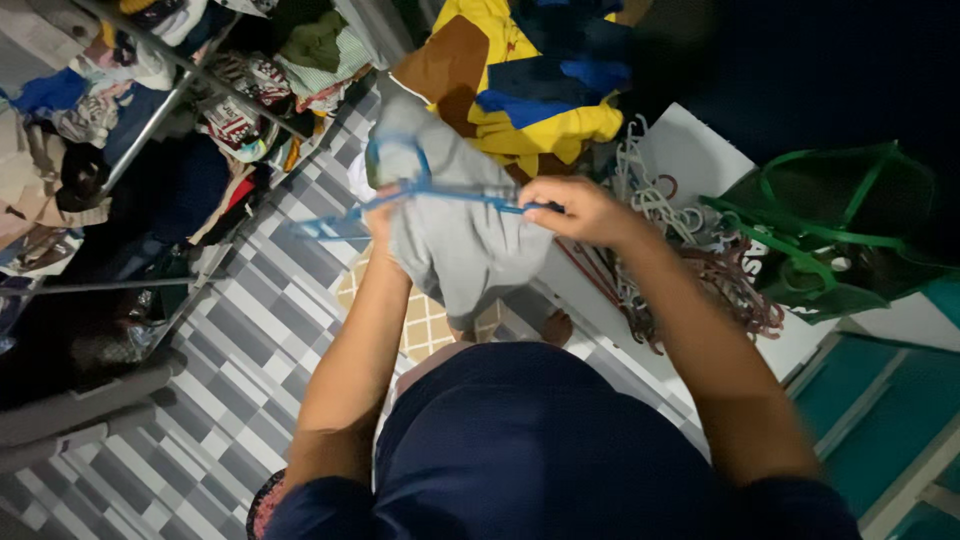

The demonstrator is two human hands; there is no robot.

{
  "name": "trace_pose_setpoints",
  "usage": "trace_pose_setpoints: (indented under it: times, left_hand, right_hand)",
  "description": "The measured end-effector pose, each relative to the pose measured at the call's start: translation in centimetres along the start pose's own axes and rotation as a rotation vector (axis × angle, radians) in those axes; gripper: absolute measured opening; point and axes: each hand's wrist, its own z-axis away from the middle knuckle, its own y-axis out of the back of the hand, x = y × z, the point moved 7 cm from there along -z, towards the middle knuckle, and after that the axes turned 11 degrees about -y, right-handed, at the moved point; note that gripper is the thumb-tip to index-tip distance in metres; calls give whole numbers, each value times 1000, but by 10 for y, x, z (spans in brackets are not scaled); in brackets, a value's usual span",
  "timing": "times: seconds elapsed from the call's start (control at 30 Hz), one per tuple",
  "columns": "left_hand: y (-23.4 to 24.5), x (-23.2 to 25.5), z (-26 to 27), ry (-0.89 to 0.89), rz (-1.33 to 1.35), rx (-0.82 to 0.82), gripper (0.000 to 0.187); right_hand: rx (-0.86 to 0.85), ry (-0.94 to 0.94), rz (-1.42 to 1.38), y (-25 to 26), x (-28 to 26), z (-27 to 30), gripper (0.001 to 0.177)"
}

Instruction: The person picks up folded clothes from a pile, places each item onto a blue plastic hanger, and hangs them in a wardrobe. Items handled include a beige top, a white t-shirt, a pink top, and a grey top.

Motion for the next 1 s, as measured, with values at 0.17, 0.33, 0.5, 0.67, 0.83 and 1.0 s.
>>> trace_pose_setpoints:
  times: [0.17, 0.33, 0.5, 0.67, 0.83, 1.0]
  left_hand:
    - [-42, -22, 19, 90, -642, -327, 44]
    - [-63, 19, 12, -67, -800, -135, 35]
    - [-135, 67, 37, -683, -1518, -19, 37]
    - [-186, 75, 78, -1062, -1915, 258, 26]
    - [-214, 27, 106, -1305, -1869, 216, 49]
    - [-247, -67, 114, -1293, -1925, -296, 58]
  right_hand:
    - [237, 339, 136, 11, -3, 24, 22]
    - [160, 107, -6, 46, 16, 59, 28]
    - [215, 291, -118, 63, 10, 84, 22]
    - [153, -62, -288, 57, 42, 92, 24]
    - [336, 86, -295, 74, 26, 104, 21]
    - [495, 314, -160, 76, -5, 97, 25]
